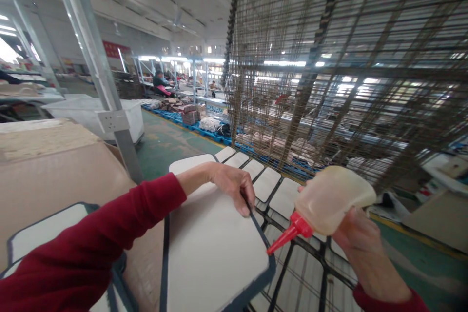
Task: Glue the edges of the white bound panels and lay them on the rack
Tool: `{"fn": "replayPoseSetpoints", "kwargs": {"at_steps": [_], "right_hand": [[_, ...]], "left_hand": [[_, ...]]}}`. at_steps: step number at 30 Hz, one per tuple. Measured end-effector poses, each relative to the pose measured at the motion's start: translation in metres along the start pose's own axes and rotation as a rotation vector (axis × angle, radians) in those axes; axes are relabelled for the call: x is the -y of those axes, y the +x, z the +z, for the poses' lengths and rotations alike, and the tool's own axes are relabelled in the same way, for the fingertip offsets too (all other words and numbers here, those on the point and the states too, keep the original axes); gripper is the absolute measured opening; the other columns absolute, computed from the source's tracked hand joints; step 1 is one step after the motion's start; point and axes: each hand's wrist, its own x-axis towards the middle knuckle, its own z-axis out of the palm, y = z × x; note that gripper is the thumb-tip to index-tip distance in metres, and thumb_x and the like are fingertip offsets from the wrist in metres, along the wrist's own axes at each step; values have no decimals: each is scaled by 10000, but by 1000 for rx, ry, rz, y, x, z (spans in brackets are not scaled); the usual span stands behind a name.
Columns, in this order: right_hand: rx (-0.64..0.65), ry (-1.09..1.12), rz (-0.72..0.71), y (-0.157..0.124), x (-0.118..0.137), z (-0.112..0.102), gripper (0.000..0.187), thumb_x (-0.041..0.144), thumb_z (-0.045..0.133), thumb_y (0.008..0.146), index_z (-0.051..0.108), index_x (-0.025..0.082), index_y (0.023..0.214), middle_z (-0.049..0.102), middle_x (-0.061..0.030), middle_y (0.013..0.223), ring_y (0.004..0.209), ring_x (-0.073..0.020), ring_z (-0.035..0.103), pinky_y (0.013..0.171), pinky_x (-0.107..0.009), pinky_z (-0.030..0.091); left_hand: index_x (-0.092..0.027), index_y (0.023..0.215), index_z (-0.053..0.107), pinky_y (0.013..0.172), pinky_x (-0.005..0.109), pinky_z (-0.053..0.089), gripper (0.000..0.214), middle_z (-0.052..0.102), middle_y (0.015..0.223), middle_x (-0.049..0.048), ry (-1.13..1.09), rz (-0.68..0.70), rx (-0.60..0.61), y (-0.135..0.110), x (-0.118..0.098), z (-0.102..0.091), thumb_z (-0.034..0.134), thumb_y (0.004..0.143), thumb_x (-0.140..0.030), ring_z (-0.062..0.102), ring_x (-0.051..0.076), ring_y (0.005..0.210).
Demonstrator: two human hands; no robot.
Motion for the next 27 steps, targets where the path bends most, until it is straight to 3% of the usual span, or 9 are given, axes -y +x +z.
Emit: {"fn": "replayPoseSetpoints", "kwargs": {"at_steps": [5, 11, 17, 27], "right_hand": [[-21, 3, -105, -5, -1, -3, 869, 519, 899, 312, 634, 309, 1113, 699, -89, 1035, 1077, -369, 605, 949, -578, 457], [32, -11, -269, -5, -10, -13, 669, 478, 837, 486, 646, 283, 1097, 705, -116, 975, 948, -352, 652, 801, -562, 551], [-5, -49, -400, -12, -15, -19, 528, 398, 795, 617, 639, 268, 1104, 708, -98, 911, 963, -309, 651, 742, -458, 589], [-64, -20, -465, 2, -17, -14, 595, 395, 845, 546, 634, 243, 1081, 703, -77, 905, 923, -298, 666, 763, -444, 575]], "left_hand": [[-148, 742, 782, 622, 217, 483, 415, 716, 649, 1, -20, 7, -134, -9, 14, -6, 856, 509, -483, 595, 129, 611], [-152, 725, 766, 601, 187, 439, 353, 691, 637, -15, -53, 30, -232, -17, 32, -10, 848, 563, -455, 548, 96, 596], [-130, 668, 731, 553, 192, 387, 335, 622, 572, -21, -61, 54, -355, -25, 38, -8, 827, 602, -445, 482, 88, 561], [-111, 716, 703, 537, 215, 334, 379, 569, 589, -7, -28, 51, -458, -33, 48, 1, 739, 687, -487, 423, 97, 557]]}}
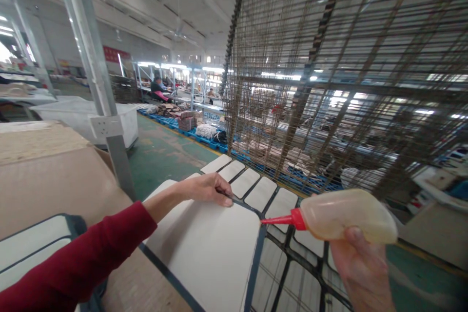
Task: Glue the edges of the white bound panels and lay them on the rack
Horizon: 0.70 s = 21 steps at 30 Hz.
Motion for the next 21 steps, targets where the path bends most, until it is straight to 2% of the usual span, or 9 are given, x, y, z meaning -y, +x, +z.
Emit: {"fn": "replayPoseSetpoints", "kwargs": {"at_steps": [6, 10, 13, 21], "right_hand": [[-21, -9, 89, -3, 0, 1, 665, 423, 866, 495, 631, 239, 1089, 700, -90, 895, 852, -284, 677, 616, -359, 594], [14, -19, 85, -8, 0, 1, 632, 412, 841, 562, 622, 250, 1133, 702, -95, 919, 897, -273, 671, 597, -329, 597], [47, -21, 101, -10, 0, 0, 573, 399, 812, 612, 630, 253, 1136, 704, -99, 933, 946, -281, 660, 633, -354, 605], [128, 42, 144, -14, -3, 5, 533, 375, 801, 629, 647, 265, 1128, 709, -104, 900, 951, -304, 656, 691, -434, 606]], "left_hand": [[-116, 632, 661, 498, 212, 303, 372, 518, 538, -15, -14, -6, -26, -4, 1, 2, 749, 673, -475, 395, 90, 524], [-117, 649, 657, 499, 203, 306, 360, 515, 552, -19, -3, -31, -41, -8, 2, 0, 729, 696, -467, 396, 87, 536], [-117, 671, 666, 487, 203, 312, 361, 525, 559, -16, -26, -54, -41, -10, 5, -2, 723, 700, -472, 397, 87, 526], [-111, 713, 694, 483, 203, 352, 357, 579, 596, 6, -90, -103, -46, -11, 11, -4, 738, 690, -465, 447, 94, 525]]}}
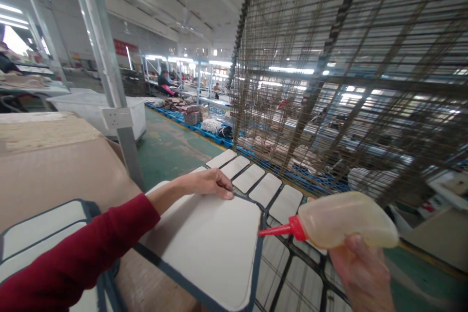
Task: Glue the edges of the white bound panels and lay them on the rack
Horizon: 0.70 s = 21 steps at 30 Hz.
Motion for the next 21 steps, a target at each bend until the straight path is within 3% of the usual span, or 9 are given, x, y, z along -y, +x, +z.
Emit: {"fn": "replayPoseSetpoints", "kwargs": {"at_steps": [5, 11, 16, 21], "right_hand": [[27, 4, 32, -7, 0, -3, 525, 399, 765, 680, 629, 271, 1171, 708, -96, 901, 941, -295, 659, 746, -465, 593], [-29, -6, -27, -11, -5, -7, 600, 260, 762, 659, 585, 317, 1229, 711, -48, 930, 942, -255, 663, 749, -396, 595], [-16, -35, -47, -14, -8, -10, 549, 355, 726, 714, 578, 306, 1241, 708, -71, 979, 985, -283, 651, 802, -461, 573], [-73, -59, -46, -18, -9, -11, 566, 372, 766, 663, 602, 300, 1200, 709, -73, 975, 1001, -280, 643, 722, -400, 591]], "left_hand": [[-114, 699, 690, 485, 200, 365, 349, 594, 592, 5, -38, -12, 3, -1, 0, 0, 751, 679, -457, 467, 96, 522], [-118, 681, 703, 492, 202, 372, 325, 615, 574, 12, -68, -30, -31, -3, -1, 1, 763, 670, -437, 487, 103, 519], [-128, 704, 731, 480, 206, 387, 310, 645, 588, 22, -77, -35, -42, -5, 0, 0, 756, 678, -436, 504, 108, 501], [-130, 706, 730, 468, 206, 379, 309, 653, 591, 19, -83, -57, -50, -6, -1, 0, 751, 684, -437, 509, 104, 486]]}}
